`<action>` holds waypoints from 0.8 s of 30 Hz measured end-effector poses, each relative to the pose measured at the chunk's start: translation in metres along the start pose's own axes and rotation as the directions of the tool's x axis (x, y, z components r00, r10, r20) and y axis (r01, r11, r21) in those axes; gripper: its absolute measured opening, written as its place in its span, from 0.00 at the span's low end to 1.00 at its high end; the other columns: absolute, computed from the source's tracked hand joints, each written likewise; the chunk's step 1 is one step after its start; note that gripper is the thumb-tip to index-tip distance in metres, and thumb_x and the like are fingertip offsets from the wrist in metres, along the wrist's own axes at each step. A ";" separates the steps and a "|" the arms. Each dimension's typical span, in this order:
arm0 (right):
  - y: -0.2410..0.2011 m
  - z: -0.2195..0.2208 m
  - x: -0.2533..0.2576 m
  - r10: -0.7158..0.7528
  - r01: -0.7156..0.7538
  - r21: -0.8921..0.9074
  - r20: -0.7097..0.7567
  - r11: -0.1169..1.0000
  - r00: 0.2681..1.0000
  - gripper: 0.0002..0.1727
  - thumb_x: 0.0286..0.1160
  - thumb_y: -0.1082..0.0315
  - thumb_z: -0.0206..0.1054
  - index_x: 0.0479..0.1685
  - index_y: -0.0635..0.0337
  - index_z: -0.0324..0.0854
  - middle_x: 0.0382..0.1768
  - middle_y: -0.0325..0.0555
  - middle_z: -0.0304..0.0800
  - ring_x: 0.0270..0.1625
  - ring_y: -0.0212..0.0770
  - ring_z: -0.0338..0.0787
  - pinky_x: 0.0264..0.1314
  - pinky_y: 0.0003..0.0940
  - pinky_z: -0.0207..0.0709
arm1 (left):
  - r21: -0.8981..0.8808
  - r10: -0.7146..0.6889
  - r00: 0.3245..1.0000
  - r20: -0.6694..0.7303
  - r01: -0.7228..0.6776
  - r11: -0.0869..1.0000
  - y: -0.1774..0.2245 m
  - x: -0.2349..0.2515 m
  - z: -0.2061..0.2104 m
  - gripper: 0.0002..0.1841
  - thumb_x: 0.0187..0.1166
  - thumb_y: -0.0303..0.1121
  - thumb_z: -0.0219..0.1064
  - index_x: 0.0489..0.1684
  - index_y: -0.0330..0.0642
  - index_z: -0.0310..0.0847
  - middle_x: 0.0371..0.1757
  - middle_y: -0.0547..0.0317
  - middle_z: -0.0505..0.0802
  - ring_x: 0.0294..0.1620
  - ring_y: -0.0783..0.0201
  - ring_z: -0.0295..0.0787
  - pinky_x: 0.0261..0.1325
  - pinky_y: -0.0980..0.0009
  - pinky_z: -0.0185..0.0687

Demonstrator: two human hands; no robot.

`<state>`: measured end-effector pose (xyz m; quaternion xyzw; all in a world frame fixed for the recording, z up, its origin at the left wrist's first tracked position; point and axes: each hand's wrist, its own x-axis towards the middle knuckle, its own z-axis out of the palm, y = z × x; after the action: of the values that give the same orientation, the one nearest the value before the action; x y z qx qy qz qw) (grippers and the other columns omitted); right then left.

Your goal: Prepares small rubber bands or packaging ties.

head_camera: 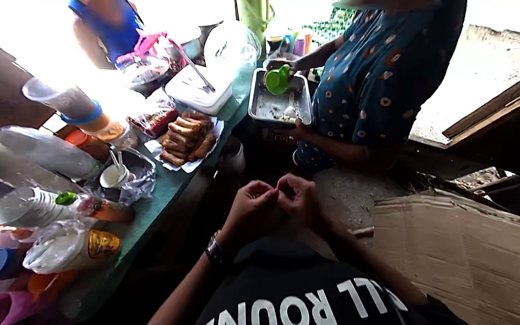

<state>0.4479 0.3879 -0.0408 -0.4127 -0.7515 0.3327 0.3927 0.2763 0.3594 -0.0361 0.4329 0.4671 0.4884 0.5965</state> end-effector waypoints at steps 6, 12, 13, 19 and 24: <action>-0.004 0.004 0.004 0.036 -0.036 0.046 -0.009 0.998 0.999 0.08 0.69 0.71 0.67 0.39 0.65 0.89 0.31 0.46 0.91 0.32 0.33 0.88 0.38 0.29 0.83 | 0.142 0.081 0.997 -0.019 -0.077 0.987 -0.012 0.005 -0.007 0.11 0.74 0.34 0.72 0.45 0.36 0.83 0.47 0.58 0.89 0.39 0.70 0.89 0.47 0.70 0.90; -0.004 0.004 0.005 0.031 -0.034 0.085 0.040 0.996 0.999 0.07 0.70 0.75 0.69 0.40 0.70 0.88 0.33 0.54 0.91 0.34 0.42 0.90 0.42 0.37 0.84 | 0.306 0.127 0.992 -0.004 -0.120 0.944 -0.013 0.007 -0.011 0.05 0.71 0.26 0.68 0.38 0.35 0.85 0.46 0.59 0.88 0.41 0.74 0.86 0.46 0.76 0.86; -0.002 0.006 0.004 0.030 -0.033 0.079 0.038 0.996 0.999 0.06 0.68 0.75 0.69 0.39 0.70 0.88 0.32 0.55 0.91 0.34 0.43 0.90 0.42 0.38 0.84 | 0.354 0.132 0.991 0.010 -0.127 0.927 -0.014 0.008 -0.011 0.05 0.70 0.25 0.67 0.38 0.34 0.85 0.46 0.58 0.87 0.42 0.74 0.85 0.47 0.76 0.85; 0.003 0.013 -0.002 0.051 -0.051 0.053 -0.010 0.997 0.999 0.05 0.63 0.75 0.71 0.33 0.70 0.86 0.28 0.55 0.88 0.32 0.44 0.88 0.37 0.38 0.81 | 0.453 0.193 0.963 0.190 -0.260 0.852 -0.023 0.017 -0.018 0.06 0.70 0.25 0.64 0.34 0.33 0.86 0.48 0.57 0.88 0.51 0.75 0.84 0.55 0.77 0.81; 0.010 0.011 -0.001 0.222 -0.205 0.138 -0.124 0.969 0.967 0.07 0.69 0.71 0.70 0.38 0.66 0.89 0.33 0.48 0.92 0.36 0.38 0.90 0.43 0.37 0.84 | 0.374 0.158 0.979 0.129 -0.196 0.906 -0.027 0.034 -0.015 0.10 0.76 0.35 0.66 0.40 0.37 0.87 0.48 0.58 0.89 0.48 0.70 0.87 0.53 0.70 0.85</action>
<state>0.4422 0.3892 -0.0543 -0.4882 -0.6513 0.3898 0.4308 0.2693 0.3896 -0.0698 0.6050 0.4837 0.4181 0.4746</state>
